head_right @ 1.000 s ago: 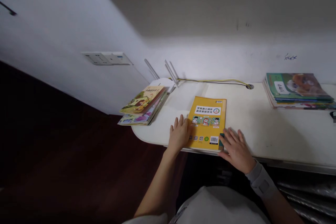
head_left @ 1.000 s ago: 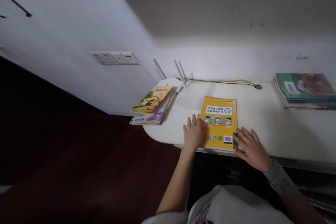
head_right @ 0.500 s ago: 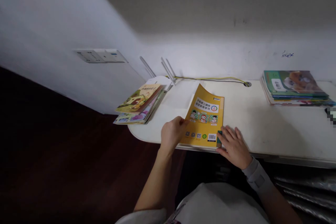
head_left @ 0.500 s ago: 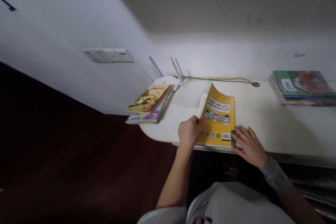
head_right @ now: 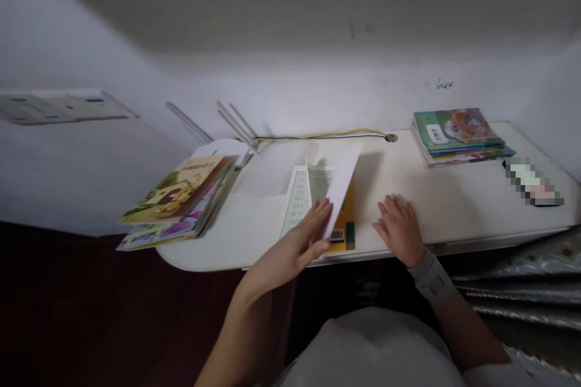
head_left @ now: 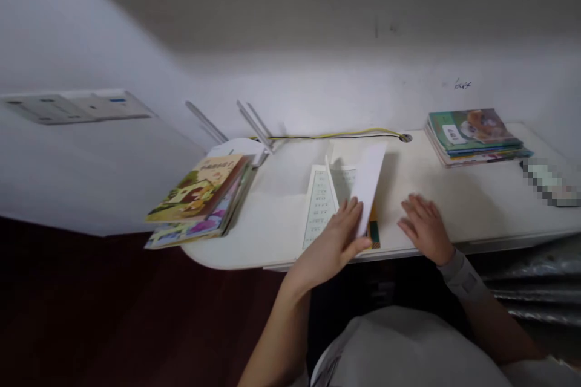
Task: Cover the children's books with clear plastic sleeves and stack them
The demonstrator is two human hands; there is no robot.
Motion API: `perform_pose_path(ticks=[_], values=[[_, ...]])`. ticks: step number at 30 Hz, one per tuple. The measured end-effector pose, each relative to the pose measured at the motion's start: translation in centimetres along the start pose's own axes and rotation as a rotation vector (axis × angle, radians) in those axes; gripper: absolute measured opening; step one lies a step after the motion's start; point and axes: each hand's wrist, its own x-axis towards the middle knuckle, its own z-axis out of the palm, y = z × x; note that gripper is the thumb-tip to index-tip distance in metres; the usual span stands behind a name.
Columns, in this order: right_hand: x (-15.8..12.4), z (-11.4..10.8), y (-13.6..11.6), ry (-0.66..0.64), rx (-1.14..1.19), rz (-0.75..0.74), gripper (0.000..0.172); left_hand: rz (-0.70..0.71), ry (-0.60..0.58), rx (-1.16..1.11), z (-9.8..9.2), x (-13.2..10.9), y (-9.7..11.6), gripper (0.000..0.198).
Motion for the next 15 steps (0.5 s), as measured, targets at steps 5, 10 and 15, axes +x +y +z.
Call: perform_pose_path(ticks=[5,10,15], values=[[-1.7,0.5,3.7,-0.008,-0.104,0.172,0.052,-0.004,0.09,0.275,2.4,3.6,3.8,0.078],[-2.1,0.7,4.1,-0.031,-0.087,0.163,0.049,0.056,-0.01,0.405,6.8,7.1,6.7,0.074],[-1.9,1.2,4.4,0.018,-0.019,0.162,0.046,0.015,-0.125,0.424,8.0,7.9,6.4,0.07]])
